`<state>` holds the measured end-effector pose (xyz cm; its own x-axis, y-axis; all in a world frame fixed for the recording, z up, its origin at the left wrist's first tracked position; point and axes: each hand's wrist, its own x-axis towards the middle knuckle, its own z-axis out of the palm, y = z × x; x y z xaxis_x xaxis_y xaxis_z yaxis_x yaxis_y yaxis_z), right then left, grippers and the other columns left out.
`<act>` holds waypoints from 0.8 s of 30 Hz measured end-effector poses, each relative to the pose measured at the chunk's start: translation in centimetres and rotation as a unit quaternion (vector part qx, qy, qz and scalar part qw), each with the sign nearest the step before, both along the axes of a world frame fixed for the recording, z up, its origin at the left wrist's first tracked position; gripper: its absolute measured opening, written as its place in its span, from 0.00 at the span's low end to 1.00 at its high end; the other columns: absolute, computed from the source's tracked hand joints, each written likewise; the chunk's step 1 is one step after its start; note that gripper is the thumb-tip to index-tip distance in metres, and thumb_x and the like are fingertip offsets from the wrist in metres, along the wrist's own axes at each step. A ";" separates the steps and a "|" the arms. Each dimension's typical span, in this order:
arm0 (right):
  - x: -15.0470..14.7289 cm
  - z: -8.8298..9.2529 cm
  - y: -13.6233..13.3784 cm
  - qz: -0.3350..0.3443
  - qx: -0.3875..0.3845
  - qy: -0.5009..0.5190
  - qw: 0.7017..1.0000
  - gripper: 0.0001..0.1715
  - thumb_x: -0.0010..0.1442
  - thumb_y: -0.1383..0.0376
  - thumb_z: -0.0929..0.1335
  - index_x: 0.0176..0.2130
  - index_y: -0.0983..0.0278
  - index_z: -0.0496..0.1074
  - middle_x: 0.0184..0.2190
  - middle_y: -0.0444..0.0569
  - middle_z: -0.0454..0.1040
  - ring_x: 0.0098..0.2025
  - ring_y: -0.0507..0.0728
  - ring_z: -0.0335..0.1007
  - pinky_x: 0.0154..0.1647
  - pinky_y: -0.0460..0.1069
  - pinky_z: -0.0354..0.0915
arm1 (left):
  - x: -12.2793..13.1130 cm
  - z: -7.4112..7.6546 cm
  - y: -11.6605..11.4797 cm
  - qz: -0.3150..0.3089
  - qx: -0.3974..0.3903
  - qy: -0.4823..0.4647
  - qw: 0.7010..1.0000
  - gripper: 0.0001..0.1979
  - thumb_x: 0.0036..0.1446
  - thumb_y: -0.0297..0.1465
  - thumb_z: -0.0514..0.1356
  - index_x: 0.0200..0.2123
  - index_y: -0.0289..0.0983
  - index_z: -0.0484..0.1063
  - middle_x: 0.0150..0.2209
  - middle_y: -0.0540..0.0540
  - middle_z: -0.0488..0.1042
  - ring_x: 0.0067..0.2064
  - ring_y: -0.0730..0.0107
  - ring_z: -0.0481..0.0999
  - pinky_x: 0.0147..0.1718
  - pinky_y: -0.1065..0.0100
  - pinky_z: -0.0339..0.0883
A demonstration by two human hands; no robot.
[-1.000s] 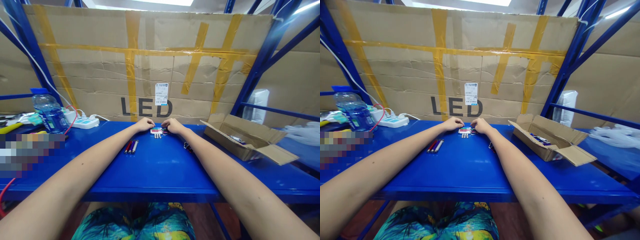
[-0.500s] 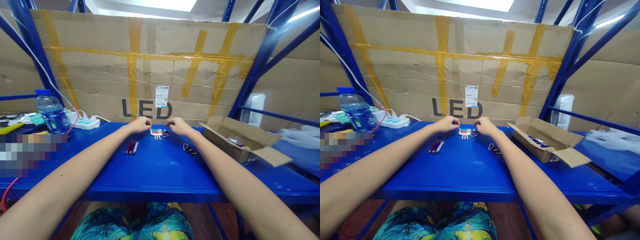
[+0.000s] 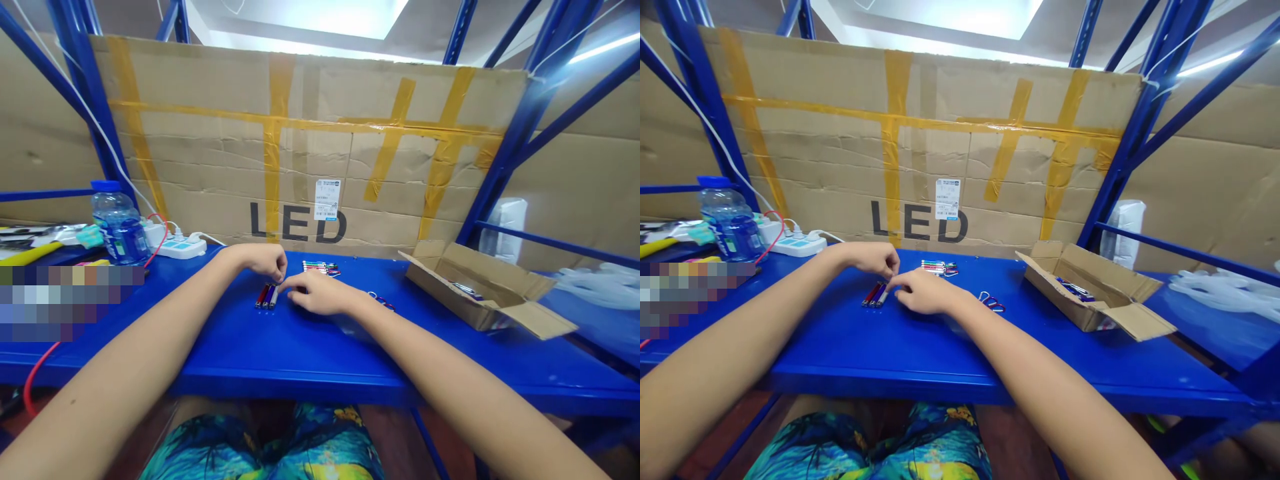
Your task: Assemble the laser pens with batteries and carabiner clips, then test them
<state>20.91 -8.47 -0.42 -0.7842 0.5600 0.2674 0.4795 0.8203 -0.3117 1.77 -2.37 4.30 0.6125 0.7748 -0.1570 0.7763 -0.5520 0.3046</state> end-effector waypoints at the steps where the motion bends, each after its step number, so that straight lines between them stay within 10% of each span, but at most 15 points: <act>1: -0.3 -0.3 0.0 0.008 0.002 0.002 1.000 0.20 0.61 0.70 0.63 0.50 0.61 0.76 0.42 0.48 0.79 0.39 0.54 0.73 0.41 0.47 0.63 | 0.1 -0.1 0.0 0.000 -0.003 0.001 1.000 0.05 0.41 0.29 0.63 0.24 0.38 0.79 0.24 0.51 0.77 0.27 0.71 0.71 0.27 0.73 0.58; 24: -2.3 -0.9 -1.0 -0.139 0.072 -0.032 0.987 0.13 0.59 0.62 0.65 0.42 0.65 0.74 0.37 0.54 0.78 0.35 0.58 0.72 0.32 0.48 0.60 | 1.5 -1.3 -0.4 -0.020 -0.029 -0.024 0.999 0.10 0.38 0.25 0.59 0.26 0.38 0.79 0.24 0.51 0.77 0.28 0.70 0.71 0.26 0.72 0.58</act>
